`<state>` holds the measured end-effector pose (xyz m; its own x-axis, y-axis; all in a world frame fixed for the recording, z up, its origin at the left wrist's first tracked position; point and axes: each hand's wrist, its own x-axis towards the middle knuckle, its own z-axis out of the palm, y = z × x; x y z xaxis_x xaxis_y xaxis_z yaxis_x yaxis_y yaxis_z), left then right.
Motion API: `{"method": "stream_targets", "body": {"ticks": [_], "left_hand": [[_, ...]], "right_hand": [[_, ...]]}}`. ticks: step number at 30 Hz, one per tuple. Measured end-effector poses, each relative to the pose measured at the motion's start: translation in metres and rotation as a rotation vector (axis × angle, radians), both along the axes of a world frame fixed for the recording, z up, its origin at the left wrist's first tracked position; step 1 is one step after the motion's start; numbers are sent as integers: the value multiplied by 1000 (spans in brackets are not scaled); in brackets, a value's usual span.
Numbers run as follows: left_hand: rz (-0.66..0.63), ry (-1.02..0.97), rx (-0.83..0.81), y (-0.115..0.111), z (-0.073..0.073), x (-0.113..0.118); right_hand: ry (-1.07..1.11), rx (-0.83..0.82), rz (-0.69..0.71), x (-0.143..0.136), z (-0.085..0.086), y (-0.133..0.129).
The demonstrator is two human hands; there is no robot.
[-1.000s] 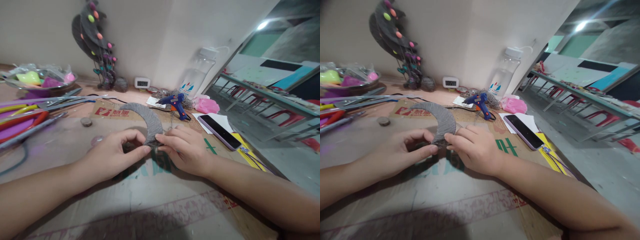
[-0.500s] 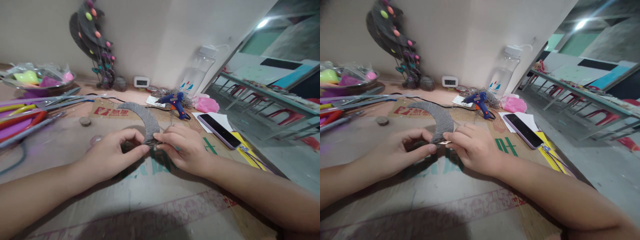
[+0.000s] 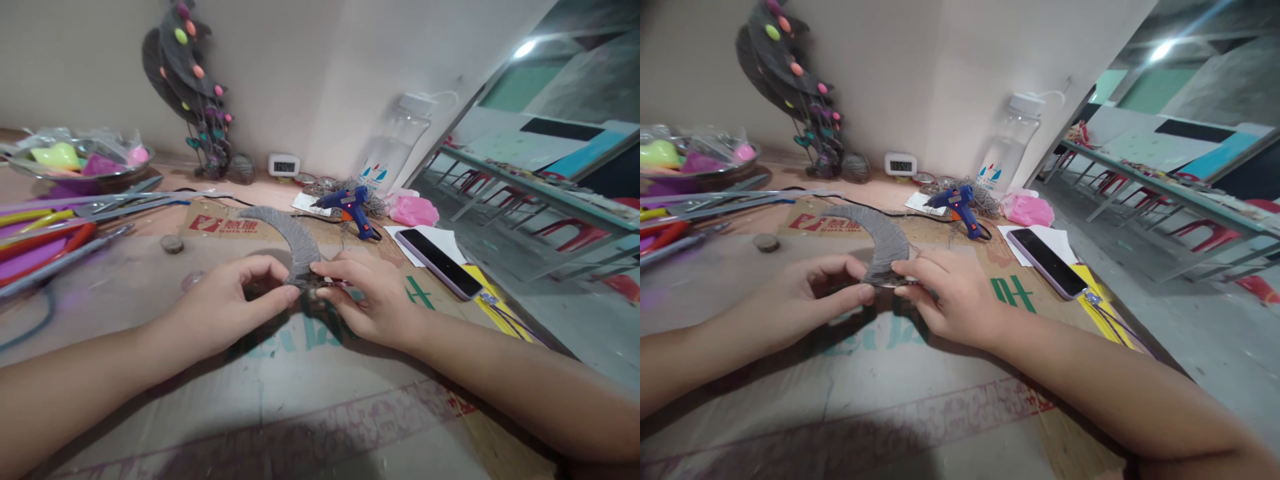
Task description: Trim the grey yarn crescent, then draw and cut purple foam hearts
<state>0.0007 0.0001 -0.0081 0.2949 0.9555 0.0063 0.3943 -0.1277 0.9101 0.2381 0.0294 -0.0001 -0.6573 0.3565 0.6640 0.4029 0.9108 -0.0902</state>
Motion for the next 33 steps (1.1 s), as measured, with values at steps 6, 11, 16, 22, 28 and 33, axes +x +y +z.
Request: {"method": "stream_targets", "body": {"ticks": [6,11,16,22,28,33], "left_hand": [[-32,20,54,0,0,0],[-59,51,105,-1,2,1],[-28,92,181,-3,6,3],[-26,97,191,-4,7,4],[-28,93,183,-3,7,5],[-11,91,113,-2,4,2]], "right_hand": [[-29,47,-16,-1,3,-3],[-60,87,-27,-2,4,-5],[-118,147,-50,-3,8,-6],[-177,201,-36,-6,14,-7],[-128,194,-60,-5,8,-6],[-7,-20,-44,-2,2,-5]]}}
